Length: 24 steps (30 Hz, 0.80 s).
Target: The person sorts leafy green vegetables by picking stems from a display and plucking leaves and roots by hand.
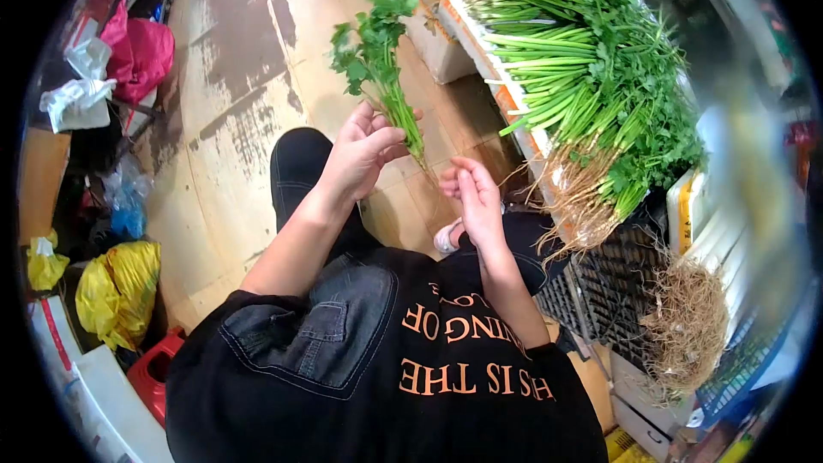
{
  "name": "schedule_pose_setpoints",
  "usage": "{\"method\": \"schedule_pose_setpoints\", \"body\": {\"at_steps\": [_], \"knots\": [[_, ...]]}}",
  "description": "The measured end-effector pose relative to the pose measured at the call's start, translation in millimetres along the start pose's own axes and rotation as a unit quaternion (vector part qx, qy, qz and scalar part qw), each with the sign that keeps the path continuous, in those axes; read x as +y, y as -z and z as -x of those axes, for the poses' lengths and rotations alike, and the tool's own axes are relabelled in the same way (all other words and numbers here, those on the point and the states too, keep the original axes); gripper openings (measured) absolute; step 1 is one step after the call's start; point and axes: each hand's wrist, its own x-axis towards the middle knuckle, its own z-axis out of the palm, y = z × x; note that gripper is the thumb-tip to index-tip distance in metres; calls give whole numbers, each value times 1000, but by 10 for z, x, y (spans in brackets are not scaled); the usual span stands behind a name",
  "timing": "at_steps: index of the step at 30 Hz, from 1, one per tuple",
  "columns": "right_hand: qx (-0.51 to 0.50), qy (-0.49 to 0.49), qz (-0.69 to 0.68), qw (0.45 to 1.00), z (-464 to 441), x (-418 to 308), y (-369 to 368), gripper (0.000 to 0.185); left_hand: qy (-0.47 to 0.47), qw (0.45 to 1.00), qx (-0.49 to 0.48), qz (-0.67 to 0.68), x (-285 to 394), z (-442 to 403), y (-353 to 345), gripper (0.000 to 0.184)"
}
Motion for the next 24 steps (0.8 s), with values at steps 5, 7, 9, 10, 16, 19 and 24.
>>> {"method": "schedule_pose_setpoints", "body": {"at_steps": [5,7,9,10,16,19,24], "knots": [[-42,239,308,920,-63,-309,-327,39,-4,999,22,-29,-203,37,250,38],[-50,221,338,914,-101,-340,-465,37,-17,998,32,-41,-284,47,302,38],[-37,192,356,914,-145,-318,-585,30,-24,998,28,-44,-333,62,325,39],[-26,159,333,929,-175,-285,-596,28,-29,998,27,-47,-349,65,345,39],[-37,-45,54,997,-272,-268,-652,17,-25,998,52,15,-282,75,373,41],[-38,-100,-49,993,-293,-223,-633,14,-16,997,70,34,-296,55,396,44],[-6,-113,-135,984,-300,-222,-576,11,8,995,75,59,-307,48,406,54]]}}
